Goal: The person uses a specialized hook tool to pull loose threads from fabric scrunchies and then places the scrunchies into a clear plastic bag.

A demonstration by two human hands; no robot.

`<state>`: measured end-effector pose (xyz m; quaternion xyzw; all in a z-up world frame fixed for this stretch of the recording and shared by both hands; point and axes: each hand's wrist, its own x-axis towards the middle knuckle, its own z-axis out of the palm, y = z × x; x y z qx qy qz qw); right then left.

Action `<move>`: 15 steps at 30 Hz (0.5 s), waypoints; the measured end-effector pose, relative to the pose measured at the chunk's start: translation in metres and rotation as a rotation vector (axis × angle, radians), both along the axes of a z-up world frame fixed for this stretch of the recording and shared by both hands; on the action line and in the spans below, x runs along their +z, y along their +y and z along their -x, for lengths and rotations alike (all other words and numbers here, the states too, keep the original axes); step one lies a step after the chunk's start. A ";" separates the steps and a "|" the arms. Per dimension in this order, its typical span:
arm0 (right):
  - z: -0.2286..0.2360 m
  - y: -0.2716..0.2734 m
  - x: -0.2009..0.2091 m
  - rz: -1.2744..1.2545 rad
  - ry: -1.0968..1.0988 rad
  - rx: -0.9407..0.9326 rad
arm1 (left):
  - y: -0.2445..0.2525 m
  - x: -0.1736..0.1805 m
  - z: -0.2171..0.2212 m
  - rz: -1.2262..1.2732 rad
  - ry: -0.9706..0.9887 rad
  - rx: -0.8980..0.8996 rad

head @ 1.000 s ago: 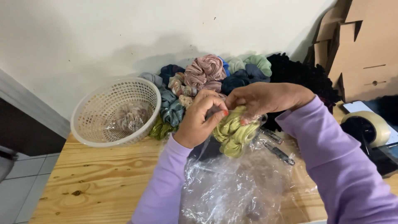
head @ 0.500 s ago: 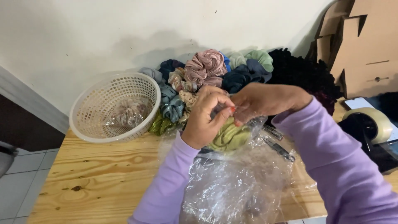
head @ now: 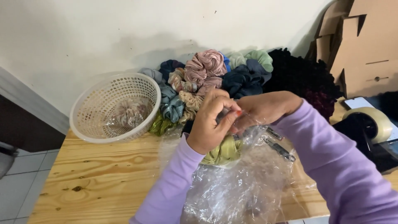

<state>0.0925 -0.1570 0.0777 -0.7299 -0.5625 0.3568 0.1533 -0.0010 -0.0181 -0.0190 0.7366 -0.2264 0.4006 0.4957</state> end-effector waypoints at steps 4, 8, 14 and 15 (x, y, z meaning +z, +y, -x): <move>-0.005 -0.028 0.018 -0.299 0.274 -0.001 | 0.010 0.004 -0.004 0.031 -0.050 -0.001; 0.006 -0.058 0.026 -0.787 0.339 -0.323 | 0.016 0.027 0.013 0.040 -0.017 0.037; 0.028 -0.058 -0.004 -0.880 0.216 -0.568 | 0.017 0.023 0.011 0.125 -0.036 0.132; 0.032 -0.056 -0.009 -0.813 0.211 -0.650 | 0.018 0.022 0.010 0.129 -0.060 0.160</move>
